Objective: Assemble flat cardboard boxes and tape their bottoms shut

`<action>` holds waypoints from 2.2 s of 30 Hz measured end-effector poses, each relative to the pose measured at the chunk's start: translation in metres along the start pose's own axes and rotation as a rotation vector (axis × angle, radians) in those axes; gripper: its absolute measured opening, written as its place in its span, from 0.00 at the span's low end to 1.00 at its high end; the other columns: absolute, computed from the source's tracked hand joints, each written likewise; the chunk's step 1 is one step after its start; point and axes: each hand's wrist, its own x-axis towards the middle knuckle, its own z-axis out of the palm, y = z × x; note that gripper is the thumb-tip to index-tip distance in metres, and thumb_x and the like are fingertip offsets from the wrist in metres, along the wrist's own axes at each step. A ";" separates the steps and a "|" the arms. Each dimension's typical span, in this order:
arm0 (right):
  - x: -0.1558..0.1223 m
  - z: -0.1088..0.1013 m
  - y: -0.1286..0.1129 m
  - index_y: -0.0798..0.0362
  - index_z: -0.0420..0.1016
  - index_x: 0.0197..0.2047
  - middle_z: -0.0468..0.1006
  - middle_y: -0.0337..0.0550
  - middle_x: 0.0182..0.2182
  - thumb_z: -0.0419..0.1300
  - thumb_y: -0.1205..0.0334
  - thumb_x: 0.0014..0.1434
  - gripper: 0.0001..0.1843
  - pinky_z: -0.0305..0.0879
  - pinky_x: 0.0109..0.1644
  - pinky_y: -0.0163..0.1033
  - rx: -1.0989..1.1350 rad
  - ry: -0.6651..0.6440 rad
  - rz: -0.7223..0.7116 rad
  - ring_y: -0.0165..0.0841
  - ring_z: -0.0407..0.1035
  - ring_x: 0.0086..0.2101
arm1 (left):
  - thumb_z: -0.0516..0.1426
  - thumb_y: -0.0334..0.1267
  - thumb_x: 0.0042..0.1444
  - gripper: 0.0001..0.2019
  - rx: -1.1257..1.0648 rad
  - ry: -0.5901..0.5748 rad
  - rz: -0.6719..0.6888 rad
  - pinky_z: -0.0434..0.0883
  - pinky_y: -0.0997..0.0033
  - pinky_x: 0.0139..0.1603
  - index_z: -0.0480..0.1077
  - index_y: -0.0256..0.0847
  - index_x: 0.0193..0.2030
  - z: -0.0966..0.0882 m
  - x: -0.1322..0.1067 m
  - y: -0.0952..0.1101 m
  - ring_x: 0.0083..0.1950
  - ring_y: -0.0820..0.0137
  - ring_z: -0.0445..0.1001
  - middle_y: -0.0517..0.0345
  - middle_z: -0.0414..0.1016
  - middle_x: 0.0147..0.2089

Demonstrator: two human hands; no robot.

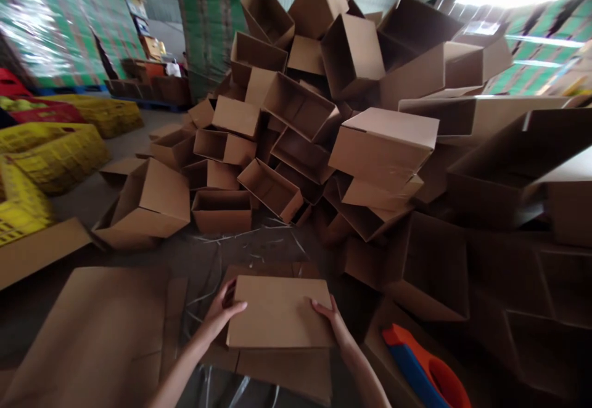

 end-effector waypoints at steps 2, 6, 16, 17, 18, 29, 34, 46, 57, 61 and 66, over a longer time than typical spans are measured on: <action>-0.009 0.004 -0.004 0.55 0.61 0.65 0.83 0.48 0.42 0.74 0.50 0.37 0.53 0.72 0.46 0.44 0.040 -0.044 -0.007 0.46 0.78 0.43 | 0.68 0.48 0.37 0.42 0.013 0.013 0.031 0.66 0.55 0.62 0.64 0.41 0.62 0.002 -0.005 -0.008 0.65 0.50 0.67 0.41 0.68 0.66; -0.031 0.008 -0.009 0.52 0.66 0.63 0.83 0.47 0.43 0.73 0.49 0.39 0.48 0.73 0.46 0.46 0.068 -0.020 -0.001 0.46 0.78 0.41 | 0.62 0.53 0.48 0.41 0.049 0.031 0.042 0.64 0.58 0.64 0.57 0.45 0.68 0.007 -0.012 -0.023 0.68 0.55 0.63 0.47 0.63 0.69; -0.019 0.001 -0.001 0.53 0.72 0.58 0.82 0.48 0.45 0.72 0.48 0.39 0.42 0.72 0.48 0.45 0.000 -0.039 -0.076 0.46 0.77 0.45 | 0.69 0.47 0.40 0.45 0.098 0.053 0.022 0.67 0.56 0.61 0.60 0.43 0.66 0.017 -0.011 -0.004 0.61 0.54 0.71 0.44 0.73 0.60; -0.017 -0.001 0.001 0.53 0.72 0.57 0.82 0.48 0.47 0.72 0.48 0.40 0.42 0.72 0.49 0.45 -0.013 -0.033 -0.085 0.46 0.76 0.46 | 0.69 0.46 0.39 0.45 0.099 0.062 0.008 0.68 0.56 0.60 0.60 0.43 0.66 0.018 -0.010 -0.002 0.61 0.53 0.72 0.44 0.74 0.59; -0.015 -0.003 0.003 0.53 0.72 0.58 0.81 0.48 0.48 0.71 0.48 0.40 0.41 0.71 0.50 0.45 -0.026 -0.031 -0.098 0.46 0.76 0.47 | 0.69 0.46 0.39 0.45 0.106 0.069 -0.004 0.69 0.55 0.59 0.60 0.43 0.65 0.018 -0.010 0.000 0.61 0.52 0.72 0.44 0.74 0.58; -0.036 -0.051 -0.035 0.54 0.72 0.51 0.75 0.55 0.50 0.54 0.44 0.59 0.26 0.61 0.60 0.52 -0.779 0.454 -0.712 0.46 0.67 0.53 | 0.69 0.46 0.39 0.42 0.186 0.081 -0.055 0.72 0.58 0.55 0.62 0.45 0.63 0.020 -0.013 0.008 0.59 0.54 0.74 0.47 0.74 0.59; -0.068 -0.123 -0.059 0.57 0.71 0.49 0.75 0.56 0.46 0.55 0.51 0.60 0.20 0.67 0.49 0.50 -1.346 0.741 -0.298 0.49 0.70 0.49 | 0.68 0.47 0.41 0.41 0.227 0.082 -0.056 0.72 0.59 0.55 0.61 0.46 0.63 0.019 -0.011 0.007 0.58 0.55 0.74 0.49 0.75 0.58; -0.060 -0.171 -0.017 0.57 0.74 0.55 0.79 0.65 0.44 0.56 0.57 0.60 0.22 0.68 0.47 0.54 -1.296 0.680 0.167 0.55 0.75 0.46 | 0.69 0.43 0.40 0.42 0.180 0.114 -0.072 0.72 0.59 0.56 0.61 0.46 0.64 0.026 -0.016 0.016 0.59 0.55 0.73 0.48 0.73 0.61; -0.078 -0.068 -0.086 0.52 0.76 0.44 0.79 0.43 0.37 0.60 0.39 0.54 0.26 0.65 0.43 0.37 -0.361 0.126 -0.441 0.40 0.70 0.40 | 0.67 0.43 0.42 0.40 0.234 0.129 -0.056 0.69 0.60 0.60 0.61 0.45 0.63 0.027 -0.016 0.015 0.62 0.55 0.71 0.48 0.70 0.64; -0.067 -0.012 -0.105 0.53 0.75 0.39 0.76 0.42 0.33 0.60 0.38 0.52 0.26 0.63 0.37 0.34 -0.189 0.048 -0.394 0.36 0.68 0.35 | 0.67 0.43 0.42 0.40 0.236 0.140 -0.034 0.69 0.59 0.60 0.60 0.44 0.64 0.029 -0.014 0.013 0.61 0.56 0.71 0.47 0.71 0.63; -0.052 0.050 -0.101 0.51 0.57 0.19 0.53 0.33 0.18 0.53 0.31 0.55 0.31 0.44 0.25 0.35 -0.500 -0.149 -0.417 0.26 0.47 0.22 | 0.67 0.45 0.42 0.39 0.249 0.174 -0.006 0.67 0.57 0.61 0.62 0.45 0.62 0.026 -0.008 0.002 0.61 0.54 0.71 0.48 0.73 0.60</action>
